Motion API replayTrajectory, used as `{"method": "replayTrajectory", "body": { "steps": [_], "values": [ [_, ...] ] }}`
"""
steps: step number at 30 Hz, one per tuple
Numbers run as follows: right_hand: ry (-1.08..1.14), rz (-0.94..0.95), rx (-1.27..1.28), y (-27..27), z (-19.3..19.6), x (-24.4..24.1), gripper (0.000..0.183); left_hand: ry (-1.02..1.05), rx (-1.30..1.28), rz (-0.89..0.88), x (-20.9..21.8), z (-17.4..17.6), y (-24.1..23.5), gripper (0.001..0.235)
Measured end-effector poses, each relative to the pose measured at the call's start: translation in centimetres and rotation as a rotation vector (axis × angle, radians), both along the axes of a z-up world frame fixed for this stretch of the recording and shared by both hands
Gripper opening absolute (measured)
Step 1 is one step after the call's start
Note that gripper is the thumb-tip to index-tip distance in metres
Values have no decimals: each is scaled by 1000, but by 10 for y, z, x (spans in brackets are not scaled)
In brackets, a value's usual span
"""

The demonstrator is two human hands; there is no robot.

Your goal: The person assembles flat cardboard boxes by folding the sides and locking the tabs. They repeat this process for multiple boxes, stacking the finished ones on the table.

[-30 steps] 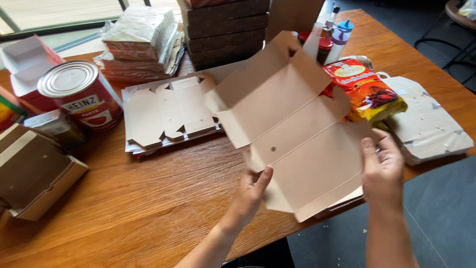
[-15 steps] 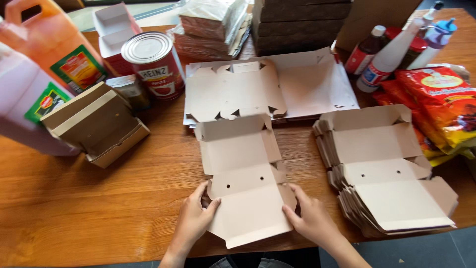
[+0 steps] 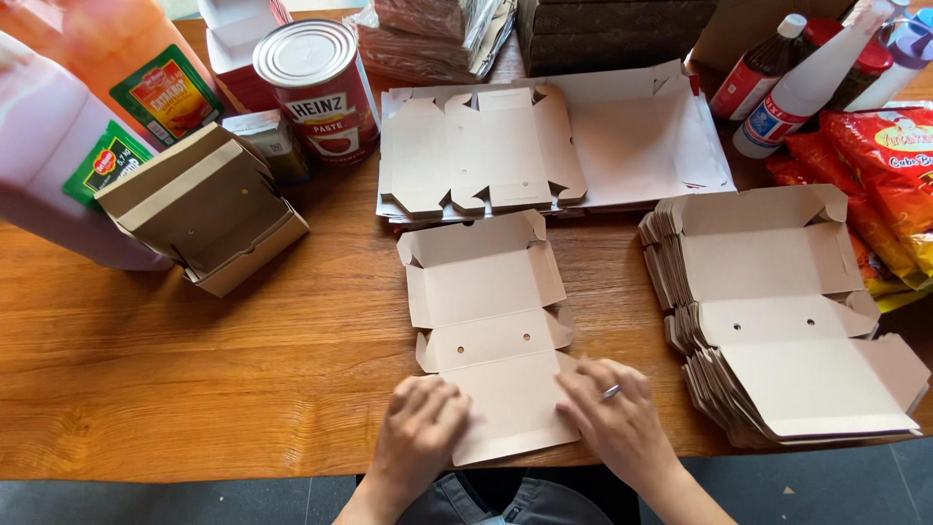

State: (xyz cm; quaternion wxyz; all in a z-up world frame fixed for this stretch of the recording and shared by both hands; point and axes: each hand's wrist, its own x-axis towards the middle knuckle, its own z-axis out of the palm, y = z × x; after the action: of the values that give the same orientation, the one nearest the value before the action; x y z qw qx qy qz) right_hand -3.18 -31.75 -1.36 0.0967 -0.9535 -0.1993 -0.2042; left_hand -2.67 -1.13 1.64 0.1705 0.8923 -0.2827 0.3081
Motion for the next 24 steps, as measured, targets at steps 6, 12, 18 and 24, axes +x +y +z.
{"method": "replayTrajectory", "body": {
  "steps": [6,12,18,24],
  "values": [
    [101,480,124,13,34,0,23,277,160,-383,-13,7,5,60],
    [143,515,143,15,46,-2,48,257,43,-405,-18,7,5,19],
    [93,591,159,28,52,-1,22,295,-17,-391,-24,12,-4,13],
    [118,532,142,30,24,-6,9,429,-92,-262,-28,-3,-9,7]
  ]
}}
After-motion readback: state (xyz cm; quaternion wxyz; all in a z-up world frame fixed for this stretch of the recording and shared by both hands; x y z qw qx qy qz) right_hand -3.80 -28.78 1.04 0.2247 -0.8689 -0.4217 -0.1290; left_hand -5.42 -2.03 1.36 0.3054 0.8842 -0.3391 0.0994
